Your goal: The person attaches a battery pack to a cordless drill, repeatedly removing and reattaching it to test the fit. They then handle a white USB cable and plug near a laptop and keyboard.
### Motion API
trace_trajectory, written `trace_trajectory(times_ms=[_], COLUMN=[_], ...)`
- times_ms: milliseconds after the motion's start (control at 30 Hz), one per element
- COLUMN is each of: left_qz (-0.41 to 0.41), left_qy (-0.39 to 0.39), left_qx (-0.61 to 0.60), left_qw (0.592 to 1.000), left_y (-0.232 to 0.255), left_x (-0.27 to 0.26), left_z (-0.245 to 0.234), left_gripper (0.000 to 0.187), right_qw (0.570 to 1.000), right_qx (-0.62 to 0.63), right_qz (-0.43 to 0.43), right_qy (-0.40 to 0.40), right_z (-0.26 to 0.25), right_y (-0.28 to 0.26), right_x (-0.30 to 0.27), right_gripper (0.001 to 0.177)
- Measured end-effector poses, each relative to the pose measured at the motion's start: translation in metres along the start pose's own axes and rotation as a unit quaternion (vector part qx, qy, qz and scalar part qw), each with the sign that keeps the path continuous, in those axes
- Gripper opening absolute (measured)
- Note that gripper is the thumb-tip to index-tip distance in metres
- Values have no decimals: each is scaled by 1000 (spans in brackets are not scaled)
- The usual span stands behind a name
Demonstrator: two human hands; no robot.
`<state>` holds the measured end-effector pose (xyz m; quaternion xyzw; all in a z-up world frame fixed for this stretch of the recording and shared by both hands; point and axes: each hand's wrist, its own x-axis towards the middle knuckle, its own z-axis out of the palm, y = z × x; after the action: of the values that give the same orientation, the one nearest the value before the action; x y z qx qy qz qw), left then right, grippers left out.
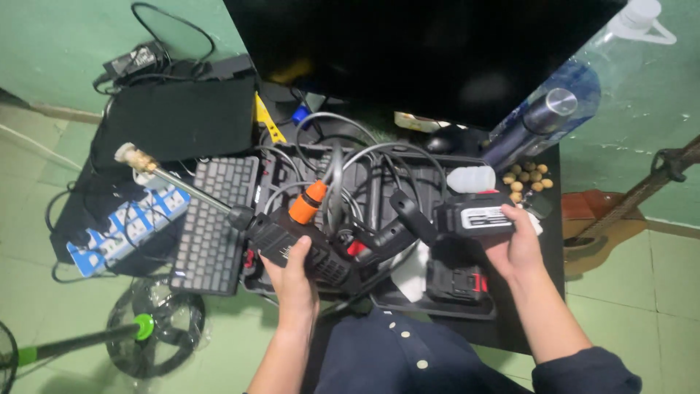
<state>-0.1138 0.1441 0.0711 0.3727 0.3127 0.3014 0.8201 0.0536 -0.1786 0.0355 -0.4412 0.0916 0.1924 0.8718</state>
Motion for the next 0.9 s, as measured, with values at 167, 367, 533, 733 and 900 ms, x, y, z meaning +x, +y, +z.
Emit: trace_trajectory(times_ms=[167,367,533,733,900], left_qz=[67,175,180,238,81], left_qy=[-50,-154,-311,-449,-513], left_qx=[128,239,258,231,238], left_qw=[988,943,897,830,821], left_y=[28,33,28,21,25], left_x=[24,34,25,17,16], left_z=[-1,5,0,1,1], left_gripper=[81,102,114,116,115], right_qw=[995,958,971,974,972], right_qx=[80,255,227,162,149], right_qz=[17,51,26,41,24], right_qy=[63,-119,77,150,182], right_z=[39,60,65,77,73], right_y=[23,68,94,80,73], right_x=[-16,-27,-22,-11,-6], right_gripper=[55,60,61,59,63])
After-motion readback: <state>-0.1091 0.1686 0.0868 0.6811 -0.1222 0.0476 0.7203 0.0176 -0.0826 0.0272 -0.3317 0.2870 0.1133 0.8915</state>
